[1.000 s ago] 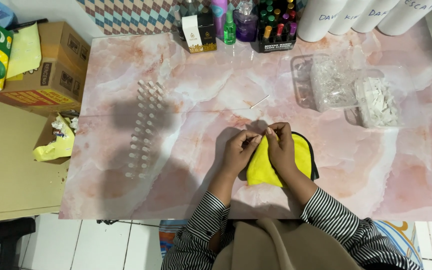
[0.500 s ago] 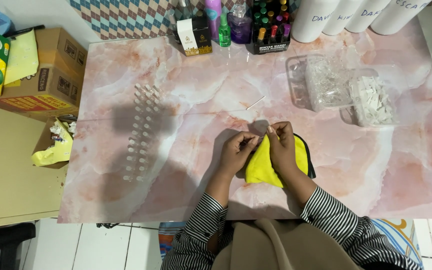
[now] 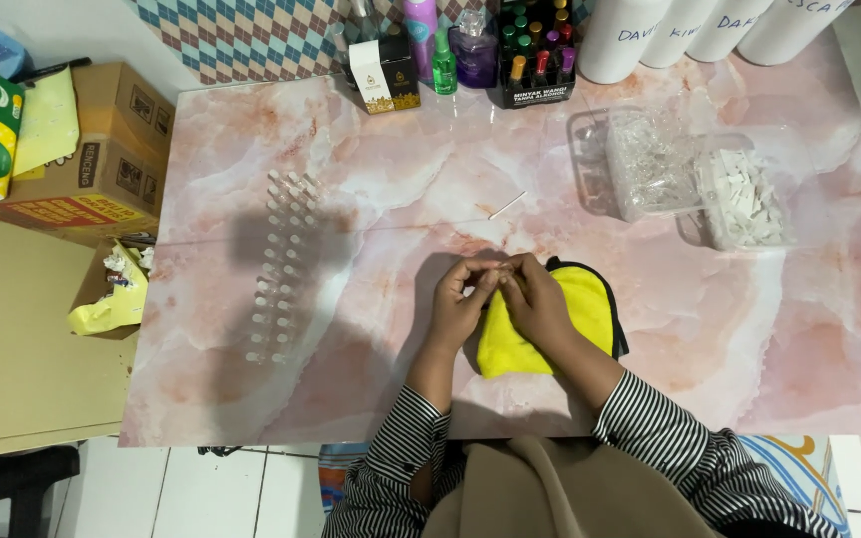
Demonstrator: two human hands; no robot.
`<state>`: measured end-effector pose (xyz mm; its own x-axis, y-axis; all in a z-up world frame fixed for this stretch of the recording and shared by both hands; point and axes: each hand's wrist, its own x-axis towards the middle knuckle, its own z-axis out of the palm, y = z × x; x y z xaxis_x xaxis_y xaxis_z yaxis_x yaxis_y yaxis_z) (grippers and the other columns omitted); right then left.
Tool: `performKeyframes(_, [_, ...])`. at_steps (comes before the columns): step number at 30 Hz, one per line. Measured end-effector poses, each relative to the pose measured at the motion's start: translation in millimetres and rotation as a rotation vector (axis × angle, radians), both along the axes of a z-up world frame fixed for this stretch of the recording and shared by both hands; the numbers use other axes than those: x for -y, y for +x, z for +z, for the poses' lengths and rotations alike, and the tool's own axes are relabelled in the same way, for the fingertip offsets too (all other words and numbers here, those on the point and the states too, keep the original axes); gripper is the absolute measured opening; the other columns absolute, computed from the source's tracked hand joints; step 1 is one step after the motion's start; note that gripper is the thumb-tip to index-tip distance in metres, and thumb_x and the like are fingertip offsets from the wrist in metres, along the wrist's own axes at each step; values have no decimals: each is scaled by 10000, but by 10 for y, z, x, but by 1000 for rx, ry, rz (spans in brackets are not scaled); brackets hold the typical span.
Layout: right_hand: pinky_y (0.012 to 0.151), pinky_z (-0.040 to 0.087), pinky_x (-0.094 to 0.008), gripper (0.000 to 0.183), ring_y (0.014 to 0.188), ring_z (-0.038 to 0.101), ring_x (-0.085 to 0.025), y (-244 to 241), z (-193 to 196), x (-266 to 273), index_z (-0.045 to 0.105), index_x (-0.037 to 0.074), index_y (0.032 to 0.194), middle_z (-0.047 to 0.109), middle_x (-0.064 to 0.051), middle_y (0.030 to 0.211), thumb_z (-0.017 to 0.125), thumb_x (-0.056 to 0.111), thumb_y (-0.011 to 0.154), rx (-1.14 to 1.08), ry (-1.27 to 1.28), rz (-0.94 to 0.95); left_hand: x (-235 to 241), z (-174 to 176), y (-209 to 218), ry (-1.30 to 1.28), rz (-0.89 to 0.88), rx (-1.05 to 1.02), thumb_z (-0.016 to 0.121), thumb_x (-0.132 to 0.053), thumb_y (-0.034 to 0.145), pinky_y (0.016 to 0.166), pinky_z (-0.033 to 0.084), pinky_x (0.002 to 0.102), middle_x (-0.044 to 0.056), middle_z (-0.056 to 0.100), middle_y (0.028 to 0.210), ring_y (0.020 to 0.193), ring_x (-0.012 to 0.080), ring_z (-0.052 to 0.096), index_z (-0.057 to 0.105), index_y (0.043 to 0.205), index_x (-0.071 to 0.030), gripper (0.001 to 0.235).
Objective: Assembling perfume sample vials by inserting applicator caps into small plastic tubes.
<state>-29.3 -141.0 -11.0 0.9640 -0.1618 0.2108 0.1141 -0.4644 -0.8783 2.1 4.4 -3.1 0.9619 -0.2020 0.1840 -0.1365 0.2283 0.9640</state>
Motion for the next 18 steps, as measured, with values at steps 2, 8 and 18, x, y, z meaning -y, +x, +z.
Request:
performKeyframes(2, [840,537,-511,167,937,696,-421,6,53,-7,651,120,1105,717,-173,942,723,136,955,14,35,-7,9,51,-15,-5,33,-5,703,-178,997,865,539,321,84,727,925,905,121,634,735,1110,-40,181])
performKeyframes(8, [865,548,-480,229,951,704,-388,-2,-23,11,680,113,1100,712,-145,952,795,202,924,75,82,-19,8,38,21,-17,93,-7,693,-159,999,878,508,284,31,673,927,911,86,584,714,1123,-50,167])
performKeyframes(18, [896,557,-521,261,1044,698,-429,-81,449,62,718,103,1140,714,-164,1098,759,232,917,246,24,126,107,223,-11,-55,182,-77,730,-88,942,805,500,217,-8,641,901,851,54,578,670,1116,-61,186])
